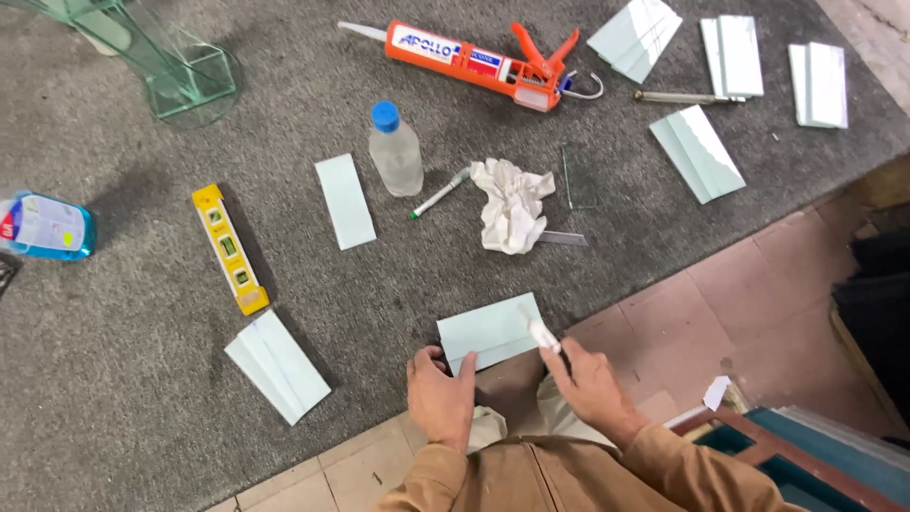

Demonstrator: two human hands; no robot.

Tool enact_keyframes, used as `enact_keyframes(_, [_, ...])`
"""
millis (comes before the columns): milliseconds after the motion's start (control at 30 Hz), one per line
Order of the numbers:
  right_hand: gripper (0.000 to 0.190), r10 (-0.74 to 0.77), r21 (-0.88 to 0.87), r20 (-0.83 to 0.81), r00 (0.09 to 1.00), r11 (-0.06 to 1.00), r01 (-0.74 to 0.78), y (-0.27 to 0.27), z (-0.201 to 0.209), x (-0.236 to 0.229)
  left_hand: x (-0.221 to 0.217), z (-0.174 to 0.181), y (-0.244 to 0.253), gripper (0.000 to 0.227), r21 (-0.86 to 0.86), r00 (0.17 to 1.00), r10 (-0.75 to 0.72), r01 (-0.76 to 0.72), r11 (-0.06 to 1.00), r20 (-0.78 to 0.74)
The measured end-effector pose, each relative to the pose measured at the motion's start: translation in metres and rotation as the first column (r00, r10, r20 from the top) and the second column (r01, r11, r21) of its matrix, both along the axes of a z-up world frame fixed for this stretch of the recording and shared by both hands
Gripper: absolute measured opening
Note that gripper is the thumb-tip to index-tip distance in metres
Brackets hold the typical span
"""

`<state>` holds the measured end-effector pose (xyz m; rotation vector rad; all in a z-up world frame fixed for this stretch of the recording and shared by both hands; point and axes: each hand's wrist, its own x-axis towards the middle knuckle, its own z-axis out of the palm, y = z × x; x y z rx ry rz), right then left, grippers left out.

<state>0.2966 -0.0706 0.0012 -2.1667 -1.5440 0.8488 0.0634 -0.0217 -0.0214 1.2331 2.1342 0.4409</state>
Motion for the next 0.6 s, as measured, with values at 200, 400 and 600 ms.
enact_keyframes(200, [0.049,-0.177,-0.184,0.094,0.98,0.964,0.191,0.019,0.028,0.001,0.006,0.008,0.008,0.059,-0.059,0.993,0.085,-0.08,0.995,0.081])
enact_keyframes(400, [0.034,0.121,-0.062,0.033,0.992,0.991,-0.119,0.014,0.022,-0.03,0.005,-0.022,0.008,0.052,-0.017,0.987,0.103,-0.102,0.995,0.126])
enact_keyframes(600, [0.047,0.355,-0.091,0.048,0.934,0.932,-0.35,0.032,0.015,-0.065,0.003,-0.024,0.005,0.035,0.055,0.989,0.094,-0.101,0.993,0.113])
